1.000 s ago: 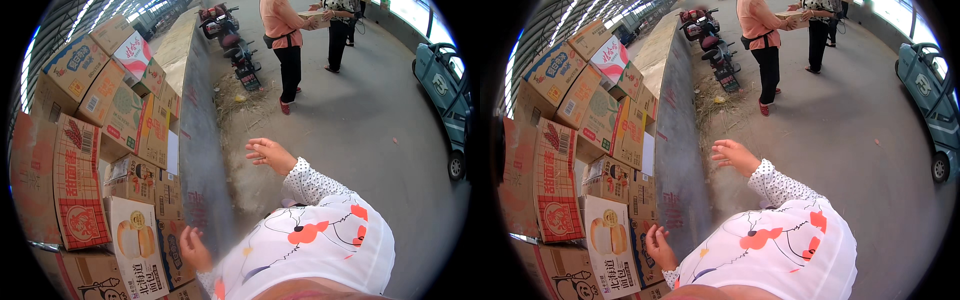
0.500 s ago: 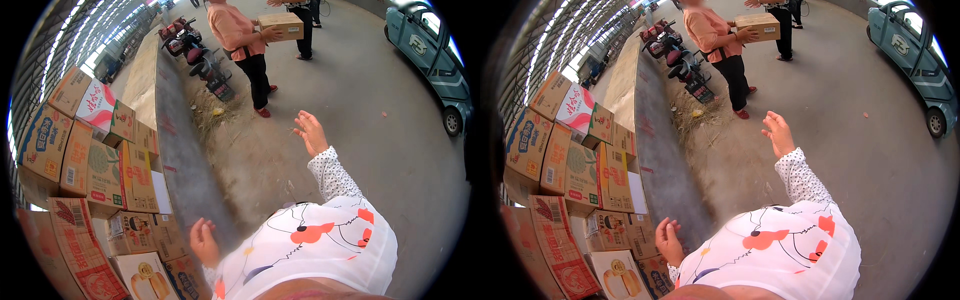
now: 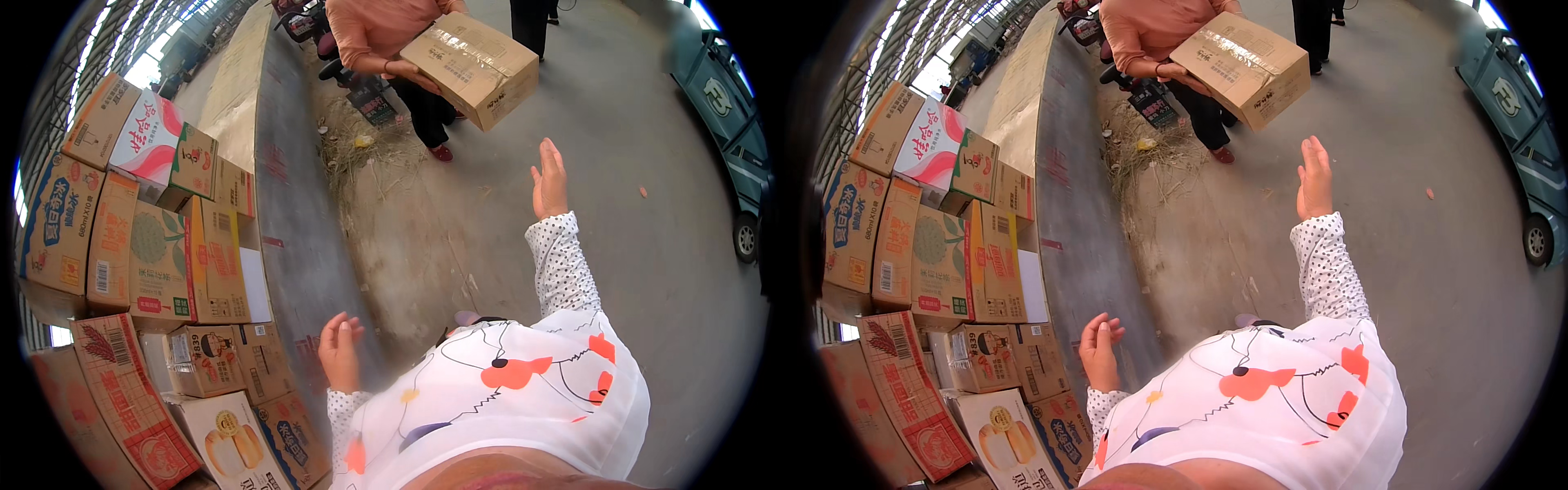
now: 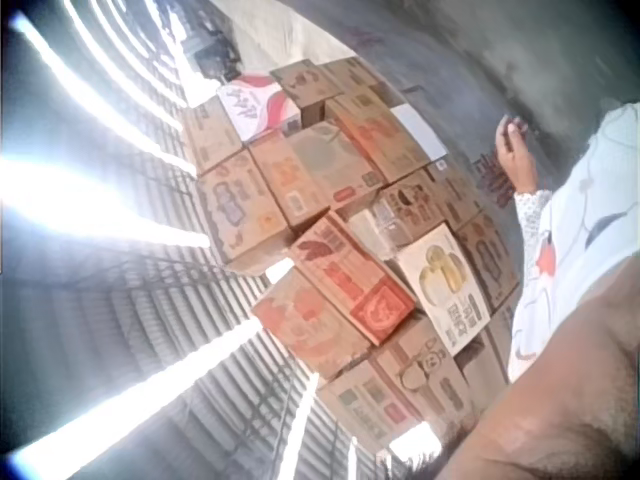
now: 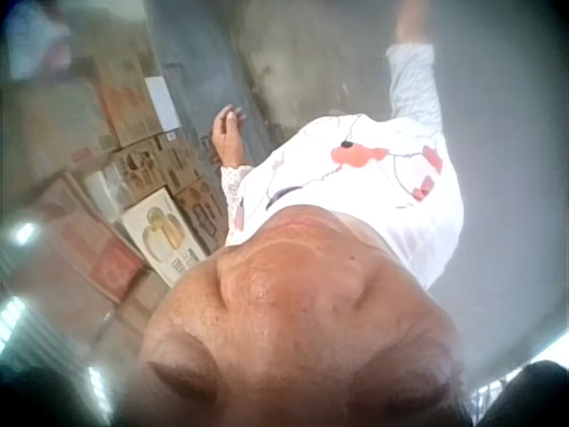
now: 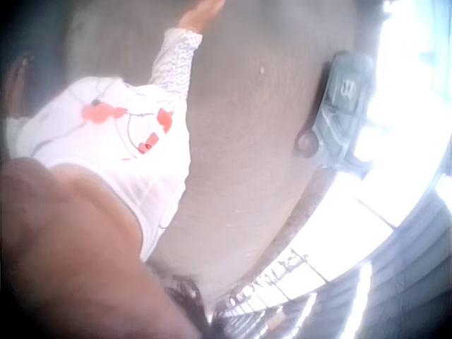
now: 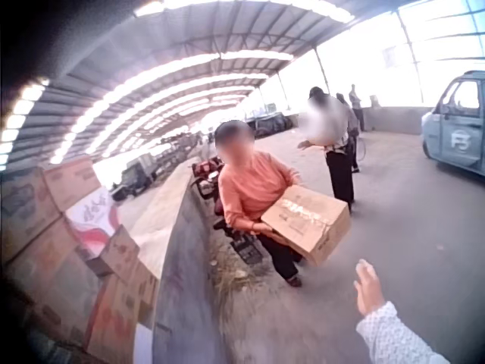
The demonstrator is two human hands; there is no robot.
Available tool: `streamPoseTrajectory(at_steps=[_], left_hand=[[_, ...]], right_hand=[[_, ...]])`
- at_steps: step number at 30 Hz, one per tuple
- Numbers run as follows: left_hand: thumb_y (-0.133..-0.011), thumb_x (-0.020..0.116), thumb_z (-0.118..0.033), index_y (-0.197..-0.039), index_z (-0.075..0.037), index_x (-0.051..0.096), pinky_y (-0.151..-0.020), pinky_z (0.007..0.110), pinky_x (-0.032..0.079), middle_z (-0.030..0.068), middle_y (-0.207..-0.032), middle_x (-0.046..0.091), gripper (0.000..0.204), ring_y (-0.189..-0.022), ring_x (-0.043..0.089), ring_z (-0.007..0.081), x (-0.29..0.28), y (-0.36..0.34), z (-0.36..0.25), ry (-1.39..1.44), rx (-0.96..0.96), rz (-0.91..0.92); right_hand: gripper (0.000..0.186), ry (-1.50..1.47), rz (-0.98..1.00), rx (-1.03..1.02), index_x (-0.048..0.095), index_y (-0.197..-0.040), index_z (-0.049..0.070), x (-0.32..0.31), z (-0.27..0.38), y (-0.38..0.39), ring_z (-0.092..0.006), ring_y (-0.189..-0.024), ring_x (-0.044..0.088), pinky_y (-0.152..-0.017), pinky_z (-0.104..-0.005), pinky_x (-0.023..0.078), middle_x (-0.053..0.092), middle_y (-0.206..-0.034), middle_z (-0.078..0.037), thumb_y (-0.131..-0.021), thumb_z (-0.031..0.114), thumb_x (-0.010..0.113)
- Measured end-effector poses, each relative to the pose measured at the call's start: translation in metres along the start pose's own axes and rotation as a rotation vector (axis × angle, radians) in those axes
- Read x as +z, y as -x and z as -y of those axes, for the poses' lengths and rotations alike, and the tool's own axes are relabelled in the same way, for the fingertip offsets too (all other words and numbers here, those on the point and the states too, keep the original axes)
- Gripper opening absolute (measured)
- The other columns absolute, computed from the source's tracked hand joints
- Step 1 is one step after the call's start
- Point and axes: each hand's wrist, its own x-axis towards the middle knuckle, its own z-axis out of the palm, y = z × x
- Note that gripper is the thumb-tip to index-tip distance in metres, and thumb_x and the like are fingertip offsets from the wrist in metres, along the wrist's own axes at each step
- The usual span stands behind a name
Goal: The person receives various cardboard boxes by hand from another person and stacks them onto a shelf in an outdoor warehouse environment.
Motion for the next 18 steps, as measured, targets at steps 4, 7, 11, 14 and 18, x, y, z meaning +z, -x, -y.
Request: streamPoseTrajectory(at_steps=[4, 7, 11, 14, 18], left_hand=[[-0.096, 0.055, -0.023, -0.121, -0.002, 0.055, -0.088, 0.030, 0.047, 0.0089, -0.115, 0.061, 0.033, -0.103, 0.058, 0.0153, 0.040, -0.053, 0.009, -0.013, -0.039, 0.173], [-0.094, 0.057, -0.032, -0.134, -0.001, 0.046, -0.104, 0.032, 0.037, 0.0125, -0.135, 0.050, 0.052, -0.124, 0.048, 0.0209, 0.084, -0.098, -0.005, 0.008, 0.000, 0.314], [-0.091, 0.052, -0.052, -0.148, -0.001, 0.017, -0.112, 0.037, 0.025, 0.0201, -0.152, 0.023, 0.084, -0.140, 0.026, 0.0289, 0.151, -0.139, -0.047, 0.051, 0.066, 0.482], [-0.092, 0.050, -0.051, -0.148, 0.004, 0.008, -0.114, 0.034, 0.020, 0.0214, -0.154, 0.017, 0.089, -0.142, 0.019, 0.0288, 0.187, -0.143, -0.069, 0.145, 0.152, 0.526], [-0.094, 0.041, -0.054, -0.148, 0.004, 0.007, -0.116, 0.037, 0.011, 0.0201, -0.156, 0.009, 0.086, -0.145, 0.006, 0.0304, 0.208, -0.137, -0.061, 0.009, 0.190, 0.508]], right_hand=[[0.073, 0.131, 0.019, -0.071, 0.024, -0.146, 0.003, 0.018, 0.022, -0.017, -0.0206, -0.145, 0.011, -0.116, -0.0393, 0.007, 0.020, -0.154, -0.013, -0.094, 0.042, 0.054], [0.075, 0.197, 0.043, -0.141, 0.023, -0.146, 0.001, 0.027, 0.035, -0.034, -0.0214, -0.144, 0.012, -0.116, -0.0380, 0.006, 0.021, -0.154, -0.014, -0.094, 0.046, 0.053], [0.064, 0.072, 0.212, -0.099, 0.034, -0.141, 0.000, 0.034, 0.036, -0.043, -0.0198, -0.135, 0.031, -0.112, -0.0318, 0.020, 0.038, -0.144, -0.012, -0.098, 0.046, 0.046], [0.056, 0.135, 0.303, -0.075, 0.040, -0.137, 0.001, 0.037, 0.026, -0.030, -0.0167, -0.127, 0.038, -0.109, -0.0314, 0.025, 0.045, -0.137, -0.008, -0.100, 0.043, 0.044], [0.059, 0.182, 0.214, -0.083, 0.038, -0.139, 0.002, 0.044, 0.024, 0.003, -0.0211, -0.127, 0.037, -0.107, -0.0341, 0.027, 0.041, -0.139, -0.012, -0.098, 0.044, 0.043]])
